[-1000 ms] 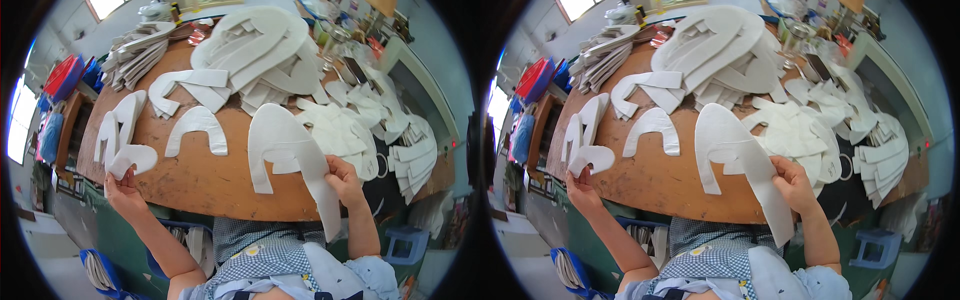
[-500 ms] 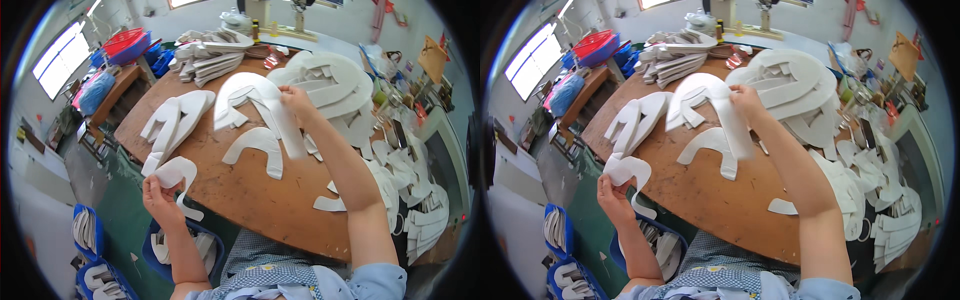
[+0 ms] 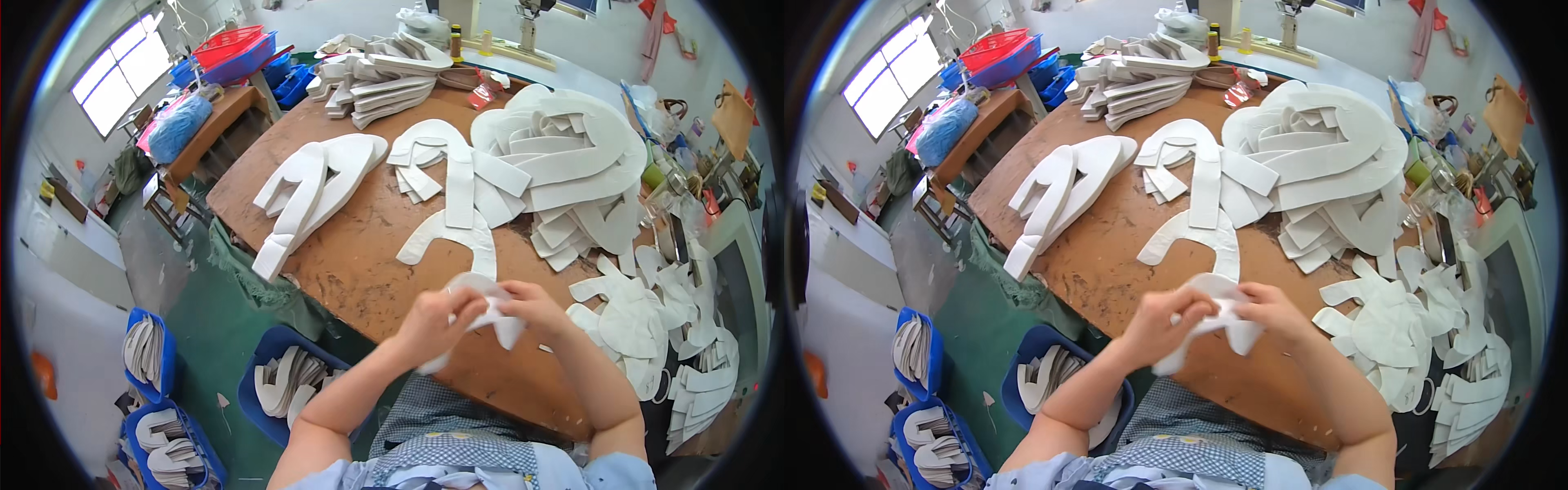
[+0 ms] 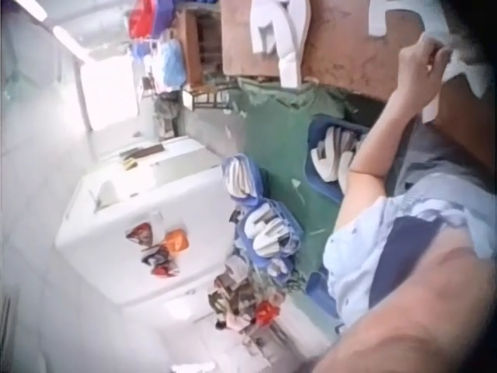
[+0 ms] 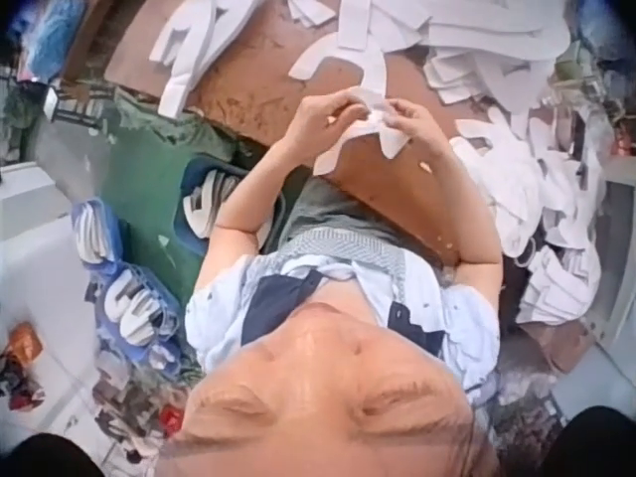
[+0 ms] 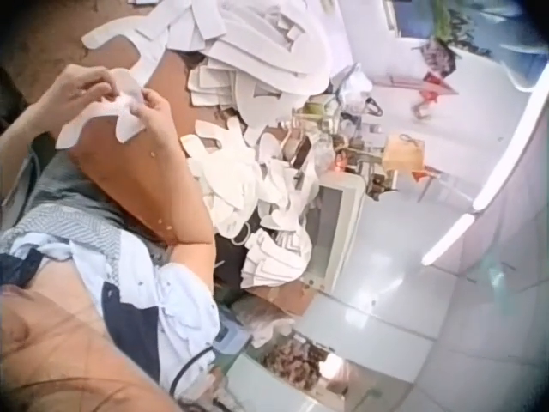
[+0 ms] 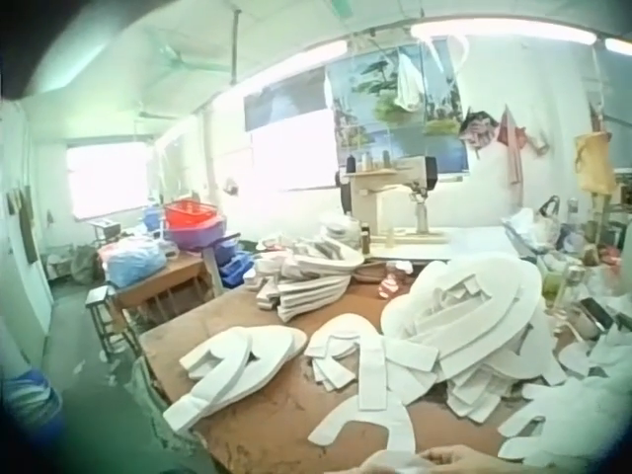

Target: Assembling and pairing different white foam and fabric shoe components at a workbench.

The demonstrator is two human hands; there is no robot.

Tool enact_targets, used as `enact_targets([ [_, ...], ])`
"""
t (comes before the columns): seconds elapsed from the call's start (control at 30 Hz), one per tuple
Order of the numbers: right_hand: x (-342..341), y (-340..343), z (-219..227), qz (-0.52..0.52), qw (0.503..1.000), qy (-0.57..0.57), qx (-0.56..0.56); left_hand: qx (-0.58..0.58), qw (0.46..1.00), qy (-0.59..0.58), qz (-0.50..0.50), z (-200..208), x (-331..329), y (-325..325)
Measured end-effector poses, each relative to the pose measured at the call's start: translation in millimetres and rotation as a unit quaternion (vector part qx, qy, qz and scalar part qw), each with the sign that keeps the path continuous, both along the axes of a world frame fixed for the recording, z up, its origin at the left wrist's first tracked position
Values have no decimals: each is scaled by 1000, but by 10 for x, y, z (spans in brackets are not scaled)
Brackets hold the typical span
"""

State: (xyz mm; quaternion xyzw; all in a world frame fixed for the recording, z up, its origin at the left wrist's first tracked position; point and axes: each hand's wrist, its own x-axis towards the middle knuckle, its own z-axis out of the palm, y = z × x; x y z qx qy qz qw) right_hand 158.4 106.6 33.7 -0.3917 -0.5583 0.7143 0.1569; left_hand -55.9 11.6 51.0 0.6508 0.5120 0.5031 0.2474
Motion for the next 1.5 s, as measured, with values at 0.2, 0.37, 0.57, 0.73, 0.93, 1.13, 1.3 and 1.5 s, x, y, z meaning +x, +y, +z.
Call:
enact_targets([
  [0.2,934,-545,309,-159,983,-38,78,55,843,334,417,2,-1696,864],
  [0.37,1338,-943,435,-293,944,-54,140,-176,775,420,438,-250,-3004,670],
  [0.57,1757,-1127,516,-496,795,-94,337,-38,912,220,343,894,-947,237],
  [0.73,1774,-1111,682,-556,721,-46,411,153,940,282,118,522,194,-175],
  [0.93,1889,-1235,689,-580,694,-35,426,21,974,223,-46,52,1305,-637],
  [1.13,2163,-1421,726,-607,670,-50,425,27,941,299,-155,-51,1262,-90],
  [1.3,2160,-1421,733,-626,665,-9,408,-53,892,433,-121,-319,945,469],
  [1.5,2197,-1392,735,-615,669,11,417,-71,980,188,-1,122,898,647],
])
